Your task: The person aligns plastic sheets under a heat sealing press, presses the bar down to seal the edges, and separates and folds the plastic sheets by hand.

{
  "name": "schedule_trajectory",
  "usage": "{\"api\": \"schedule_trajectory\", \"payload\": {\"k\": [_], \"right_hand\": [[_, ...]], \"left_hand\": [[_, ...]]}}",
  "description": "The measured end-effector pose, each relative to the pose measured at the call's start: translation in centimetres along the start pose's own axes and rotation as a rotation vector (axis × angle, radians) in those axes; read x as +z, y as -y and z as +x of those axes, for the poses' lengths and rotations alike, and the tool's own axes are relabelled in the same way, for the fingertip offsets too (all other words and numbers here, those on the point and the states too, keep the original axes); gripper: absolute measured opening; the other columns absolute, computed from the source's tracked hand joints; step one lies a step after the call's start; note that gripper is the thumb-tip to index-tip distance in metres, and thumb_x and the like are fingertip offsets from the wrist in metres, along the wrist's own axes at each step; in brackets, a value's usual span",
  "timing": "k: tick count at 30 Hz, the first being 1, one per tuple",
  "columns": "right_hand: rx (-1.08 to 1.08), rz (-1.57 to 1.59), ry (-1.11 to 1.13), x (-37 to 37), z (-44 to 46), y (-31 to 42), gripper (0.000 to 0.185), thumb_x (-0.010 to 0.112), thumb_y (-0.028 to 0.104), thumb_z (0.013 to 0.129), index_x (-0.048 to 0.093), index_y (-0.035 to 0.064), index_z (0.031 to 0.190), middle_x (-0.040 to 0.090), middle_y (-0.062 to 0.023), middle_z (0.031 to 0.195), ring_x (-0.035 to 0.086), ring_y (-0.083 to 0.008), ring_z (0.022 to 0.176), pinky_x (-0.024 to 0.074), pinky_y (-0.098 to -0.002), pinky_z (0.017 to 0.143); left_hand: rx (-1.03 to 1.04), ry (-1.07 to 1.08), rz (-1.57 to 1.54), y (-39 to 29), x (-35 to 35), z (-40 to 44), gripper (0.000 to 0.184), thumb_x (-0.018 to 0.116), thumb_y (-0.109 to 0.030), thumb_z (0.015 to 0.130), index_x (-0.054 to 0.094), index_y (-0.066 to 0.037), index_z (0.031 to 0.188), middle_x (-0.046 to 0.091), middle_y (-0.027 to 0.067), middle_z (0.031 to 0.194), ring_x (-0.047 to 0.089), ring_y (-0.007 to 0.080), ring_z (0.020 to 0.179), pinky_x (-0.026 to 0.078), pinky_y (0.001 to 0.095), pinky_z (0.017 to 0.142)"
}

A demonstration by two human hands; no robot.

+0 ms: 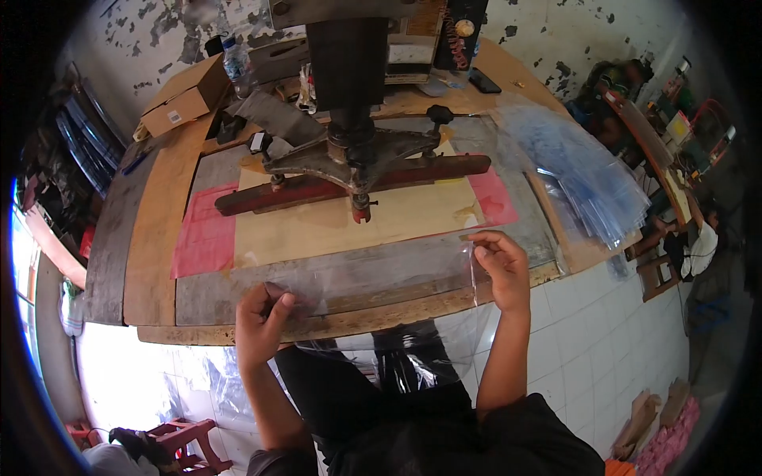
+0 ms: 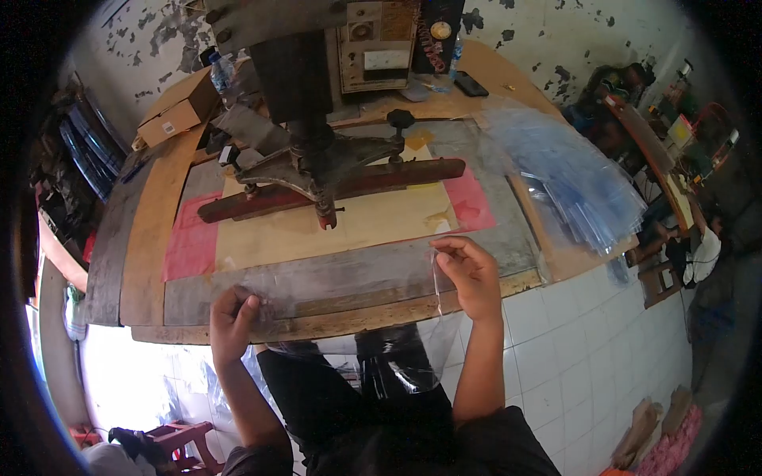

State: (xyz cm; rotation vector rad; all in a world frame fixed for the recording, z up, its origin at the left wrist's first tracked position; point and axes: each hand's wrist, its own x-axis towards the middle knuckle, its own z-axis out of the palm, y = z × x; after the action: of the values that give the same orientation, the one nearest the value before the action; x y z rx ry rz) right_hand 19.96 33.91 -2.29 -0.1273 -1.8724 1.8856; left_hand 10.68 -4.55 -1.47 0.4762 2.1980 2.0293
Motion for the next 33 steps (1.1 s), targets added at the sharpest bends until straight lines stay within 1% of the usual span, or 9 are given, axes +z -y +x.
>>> {"api": "schedule_trajectory", "payload": {"k": [3, 5, 9, 11, 21, 26, 33], "right_hand": [[0.005, -0.012, 0.027, -0.12, 0.03, -0.22, 0.021, 0.070, 0.007, 0.100, 0.072, -0.0025, 0.119, 0.065, 0.0013, 0.098, 0.056, -0.0049, 0.090, 0.0432, -0.0210, 0.079], [0.007, 0.003, 0.029, 0.00, -0.03, -0.27, 0.021, 0.069, 0.006, 0.101, 0.071, -0.0024, 0.120, 0.065, 0.0013, 0.098, 0.056, -0.0048, 0.089, 0.0434, -0.0206, 0.079], [-0.015, -0.022, 0.042, -0.07, 0.02, -0.48, 0.021, 0.069, 0.005, 0.101, 0.070, -0.0025, 0.120, 0.065, 0.0012, 0.098, 0.056, -0.0048, 0.089, 0.0436, -0.0207, 0.078], [-0.018, -0.004, 0.024, 0.16, 0.04, -0.51, 0.021, 0.069, 0.005, 0.101, 0.070, -0.0025, 0.121, 0.065, 0.0013, 0.098, 0.056, -0.0046, 0.089, 0.0436, -0.0204, 0.078], [-0.011, -0.060, 0.026, 0.23, -0.04, -0.27, 0.021, 0.069, 0.006, 0.101, 0.071, -0.0018, 0.120, 0.066, 0.0015, 0.098, 0.056, -0.0042, 0.088, 0.0435, -0.0198, 0.077], [-0.008, -0.076, 0.032, -0.03, -0.02, -0.52, 0.023, 0.070, 0.010, 0.101, 0.071, -0.0019, 0.121, 0.066, 0.0016, 0.097, 0.056, -0.0045, 0.087, 0.0432, -0.0202, 0.078], [0.011, -0.060, 0.037, 0.25, 0.02, 0.13, 0.024, 0.070, 0.011, 0.101, 0.071, -0.0021, 0.121, 0.067, 0.0011, 0.098, 0.056, -0.0043, 0.087, 0.0430, -0.0200, 0.077]], "left_hand": [[-0.034, 0.003, 0.029, -0.11, -0.01, -0.06, 0.027, 0.072, -0.023, 0.103, 0.061, -0.002, 0.089, 0.063, -0.0023, 0.082, 0.055, 0.0057, 0.076, 0.044, 0.0248, 0.069], [0.010, -0.005, 0.021, 0.14, -0.01, -0.03, 0.027, 0.072, -0.024, 0.103, 0.061, -0.003, 0.090, 0.063, -0.0024, 0.082, 0.055, 0.0054, 0.077, 0.044, 0.0243, 0.069], [0.026, 0.003, -0.003, -0.01, 0.01, -0.09, 0.026, 0.071, -0.023, 0.104, 0.061, -0.003, 0.091, 0.063, -0.0023, 0.082, 0.055, 0.0056, 0.077, 0.044, 0.0240, 0.069], [0.016, 0.012, -0.050, 0.02, 0.04, -0.04, 0.027, 0.072, -0.024, 0.103, 0.061, -0.003, 0.091, 0.063, -0.0020, 0.081, 0.056, 0.0059, 0.077, 0.045, 0.0244, 0.070], [0.038, 0.010, -0.031, -0.07, 0.03, 0.07, 0.027, 0.071, -0.023, 0.104, 0.061, -0.002, 0.090, 0.066, 0.0014, 0.082, 0.060, 0.0081, 0.074, 0.048, 0.0263, 0.068], [0.031, 0.005, -0.019, 0.19, -0.06, 0.07, 0.028, 0.073, -0.024, 0.102, 0.061, -0.002, 0.089, 0.064, -0.0002, 0.081, 0.059, 0.0077, 0.074, 0.047, 0.0258, 0.068], [0.025, -0.005, -0.007, -0.27, 0.16, 0.01, 0.027, 0.072, -0.023, 0.102, 0.061, -0.002, 0.089, 0.062, -0.0017, 0.081, 0.055, 0.0062, 0.075, 0.044, 0.0249, 0.068]]}}
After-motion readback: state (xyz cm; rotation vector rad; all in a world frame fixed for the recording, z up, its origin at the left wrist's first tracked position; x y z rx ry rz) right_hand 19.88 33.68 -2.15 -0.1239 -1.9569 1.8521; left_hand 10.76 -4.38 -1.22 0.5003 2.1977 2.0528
